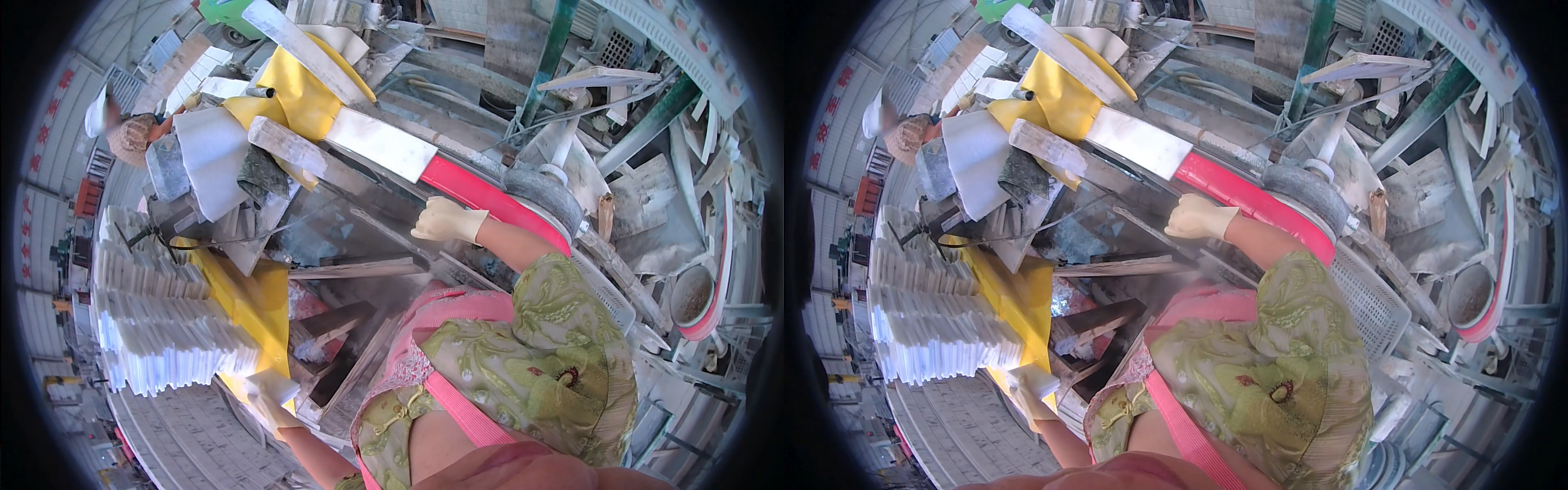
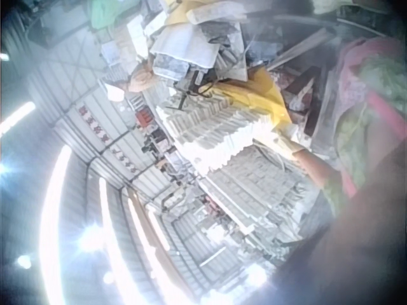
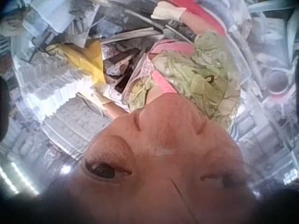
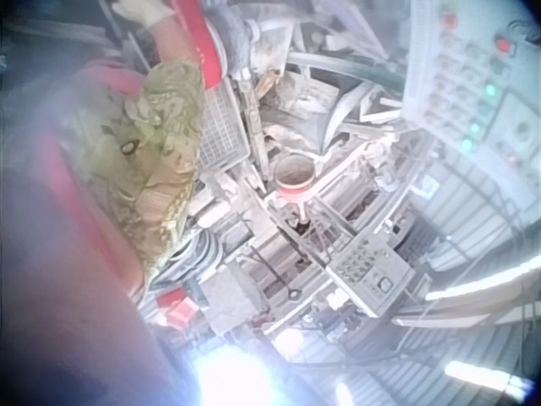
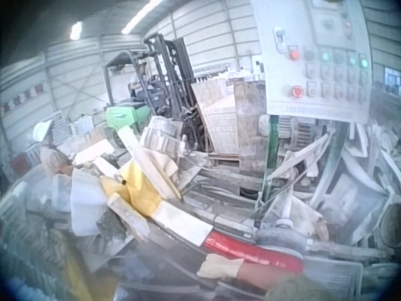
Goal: The person repeatedly picks up white foam sheets from a conveyor belt and stacks them onto a yellow tray. The person uses both hands to handle the sheets and align them in a pile.
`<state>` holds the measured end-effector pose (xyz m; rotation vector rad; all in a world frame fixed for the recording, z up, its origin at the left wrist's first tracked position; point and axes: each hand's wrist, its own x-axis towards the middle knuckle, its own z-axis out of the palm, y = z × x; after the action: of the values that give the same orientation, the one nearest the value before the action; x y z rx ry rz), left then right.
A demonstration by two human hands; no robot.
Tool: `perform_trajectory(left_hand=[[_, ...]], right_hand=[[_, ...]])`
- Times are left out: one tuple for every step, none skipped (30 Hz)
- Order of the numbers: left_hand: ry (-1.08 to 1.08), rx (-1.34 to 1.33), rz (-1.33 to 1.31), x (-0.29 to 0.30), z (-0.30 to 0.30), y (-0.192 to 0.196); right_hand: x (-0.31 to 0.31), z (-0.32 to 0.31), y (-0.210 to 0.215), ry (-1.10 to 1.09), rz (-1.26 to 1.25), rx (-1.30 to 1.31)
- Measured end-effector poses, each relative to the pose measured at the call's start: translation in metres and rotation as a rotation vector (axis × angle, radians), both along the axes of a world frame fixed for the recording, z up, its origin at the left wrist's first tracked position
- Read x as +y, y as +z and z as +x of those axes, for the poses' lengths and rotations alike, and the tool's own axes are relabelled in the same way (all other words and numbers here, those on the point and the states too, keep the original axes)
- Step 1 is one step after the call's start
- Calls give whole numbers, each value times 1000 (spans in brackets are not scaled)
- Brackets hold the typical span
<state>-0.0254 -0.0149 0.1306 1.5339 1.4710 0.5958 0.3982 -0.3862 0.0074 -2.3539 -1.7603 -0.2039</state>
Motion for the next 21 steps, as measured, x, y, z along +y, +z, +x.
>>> perform_trajectory(left_hand=[[6,-10,-2,0,0,-1],[12,-20,-3,1,-1,-2],[-5,-79,-15,2,-2,-4],[-22,-136,-27,2,-3,-6],[-20,-180,-53,3,-5,-7],[-36,-186,-38,5,-7,-8],[-33,-180,-38,6,-8,-9],[-26,-173,-39,6,-9,-10],[-19,-143,-27,7,-9,-10],[-8,-111,-16,7,-9,-10],[4,-80,-5,6,-8,-9],[7,-84,-5,5,-6,-8],[10,-87,-5,4,-5,-7],[13,-91,-5,2,-3,-6],[13,-87,0,1,-2,-4],[13,-83,5,-1,-1,-3],[13,-80,10,-3,0,-1],[7,-66,11,-5,1,0],[1,-50,11,-6,2,2],[-5,-34,12,-7,2,3],[-6,-37,9,-7,3,4]], right_hand=[[0,0,0,-1,16,2],[0,0,0,7,14,-2],[0,0,1,15,12,-5],[0,0,1,22,10,-8],[0,0,1,13,-4,-5],[0,0,2,3,-18,-3],[0,0,2,-9,-23,-7],[0,0,3,-1,-26,3],[0,-1,3,6,-21,7],[0,-1,4,13,-16,11],[0,-1,5,6,-18,16],[0,-1,6,-1,-20,21],[1,-1,8,-8,-22,27],[1,-1,9,-23,-75,68],[2,-2,10,-38,-128,109],[2,-2,12,-53,-181,150],[3,-2,13,-61,-190,151],[3,-2,14,-69,-199,151],[3,-2,14,-79,-214,149],[3,-2,15,-74,-207,151],[3,-2,15,-69,-205,152]])
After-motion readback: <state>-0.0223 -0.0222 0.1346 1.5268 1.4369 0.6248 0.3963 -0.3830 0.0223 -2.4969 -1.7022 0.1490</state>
